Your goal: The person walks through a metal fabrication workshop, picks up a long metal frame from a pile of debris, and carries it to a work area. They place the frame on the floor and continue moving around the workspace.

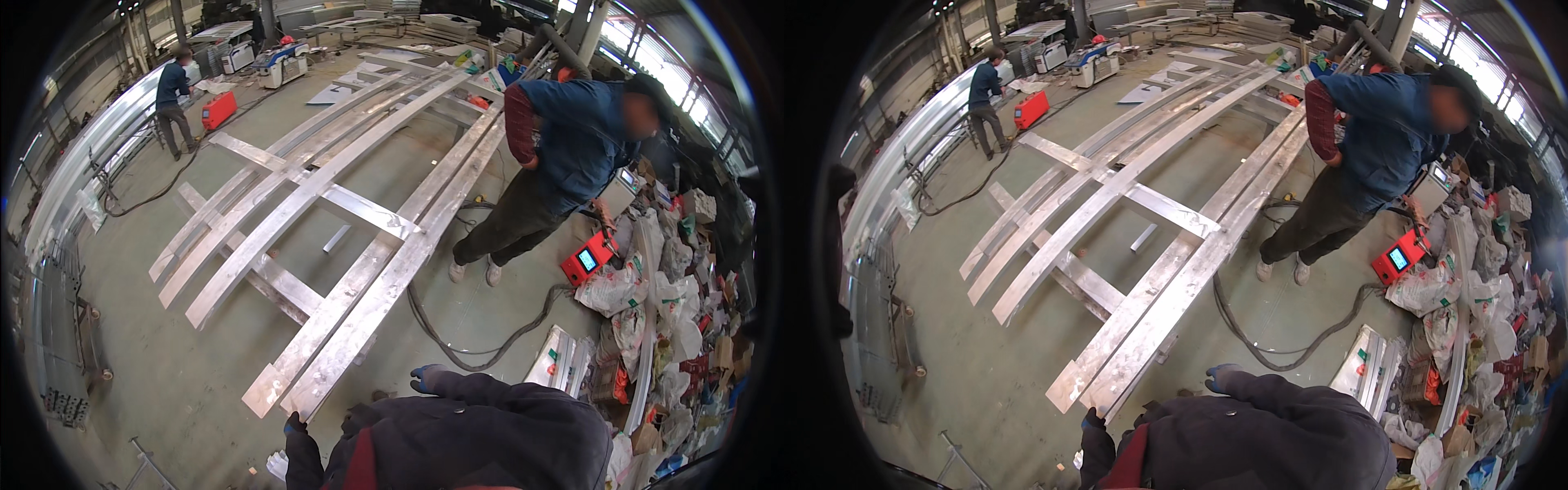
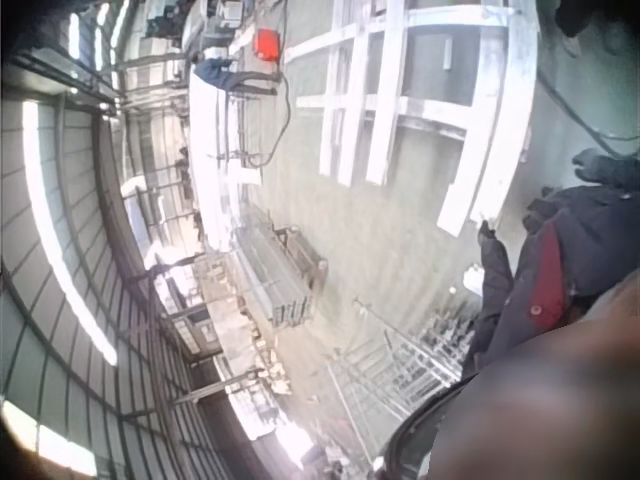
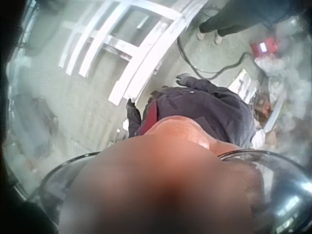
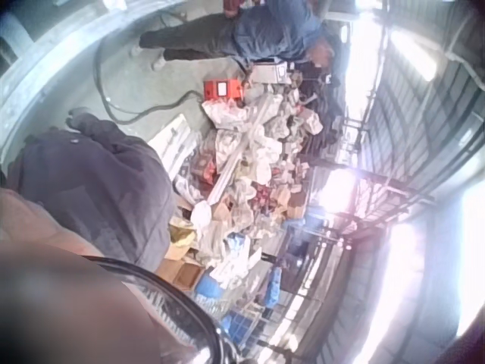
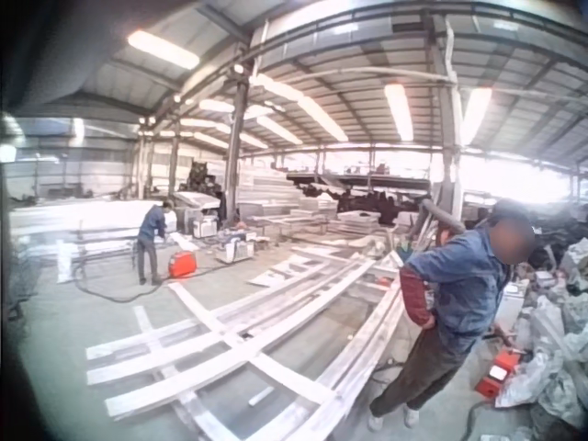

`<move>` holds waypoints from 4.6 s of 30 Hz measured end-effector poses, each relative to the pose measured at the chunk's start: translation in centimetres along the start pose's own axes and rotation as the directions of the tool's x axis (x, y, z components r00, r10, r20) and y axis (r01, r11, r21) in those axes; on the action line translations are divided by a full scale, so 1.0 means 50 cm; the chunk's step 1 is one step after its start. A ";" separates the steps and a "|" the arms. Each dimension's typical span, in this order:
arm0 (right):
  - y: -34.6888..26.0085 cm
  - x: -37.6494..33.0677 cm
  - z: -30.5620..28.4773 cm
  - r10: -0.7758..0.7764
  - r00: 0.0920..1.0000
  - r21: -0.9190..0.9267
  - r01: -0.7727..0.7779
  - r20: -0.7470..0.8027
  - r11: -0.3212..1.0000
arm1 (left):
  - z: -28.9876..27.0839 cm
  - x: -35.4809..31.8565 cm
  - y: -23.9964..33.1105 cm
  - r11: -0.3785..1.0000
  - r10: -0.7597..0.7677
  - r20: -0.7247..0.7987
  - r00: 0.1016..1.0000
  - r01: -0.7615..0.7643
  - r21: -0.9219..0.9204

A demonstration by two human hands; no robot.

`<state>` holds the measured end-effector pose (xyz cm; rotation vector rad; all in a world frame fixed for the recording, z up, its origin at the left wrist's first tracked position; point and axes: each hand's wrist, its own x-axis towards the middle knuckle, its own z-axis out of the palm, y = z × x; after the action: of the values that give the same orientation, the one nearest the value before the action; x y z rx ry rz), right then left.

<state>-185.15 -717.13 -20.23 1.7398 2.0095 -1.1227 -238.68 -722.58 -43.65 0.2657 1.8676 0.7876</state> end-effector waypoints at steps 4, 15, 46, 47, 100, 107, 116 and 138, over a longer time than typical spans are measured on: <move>0.021 0.005 -0.012 0.013 1.000 -0.016 -0.013 -0.012 1.000 | 0.004 -0.001 -0.006 0.999 0.000 -0.055 0.999 -0.003 -0.043; 0.010 0.026 0.007 0.001 1.000 0.055 -0.002 0.002 0.998 | -0.028 0.016 -0.012 0.612 0.602 0.254 0.757 -0.642 0.462; -0.712 -0.034 0.033 -0.407 0.861 -0.208 0.357 -0.304 0.911 | -0.431 -0.324 -0.027 0.800 0.398 0.196 0.896 -0.234 -0.553; -0.722 -0.050 0.100 -0.509 0.814 -0.293 0.432 -0.280 0.853 | -0.456 -0.342 -0.022 0.793 0.426 0.206 0.881 -0.255 -0.553; -1.415 0.479 0.170 -0.277 0.643 0.003 0.398 -0.714 0.917 | -0.927 0.120 0.632 0.903 0.417 0.574 0.704 -0.253 -0.346; -1.417 0.580 0.121 0.055 0.861 0.142 0.020 -0.506 0.990 | -1.066 0.261 0.825 0.901 0.426 0.535 0.730 -0.287 -0.325; -1.676 0.897 0.094 -0.071 0.996 0.047 0.073 -0.049 0.996 | -1.197 0.423 1.024 0.884 0.454 0.379 0.806 -0.357 -0.301; -2.441 1.700 -0.095 -0.325 0.941 -0.217 0.338 0.094 0.916 | -1.743 0.991 1.516 0.521 0.700 0.156 0.697 -0.350 -0.778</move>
<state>-318.09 -650.41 -24.86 1.2727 2.3527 -0.9662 -350.14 -674.06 -11.82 0.5112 0.8852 1.6672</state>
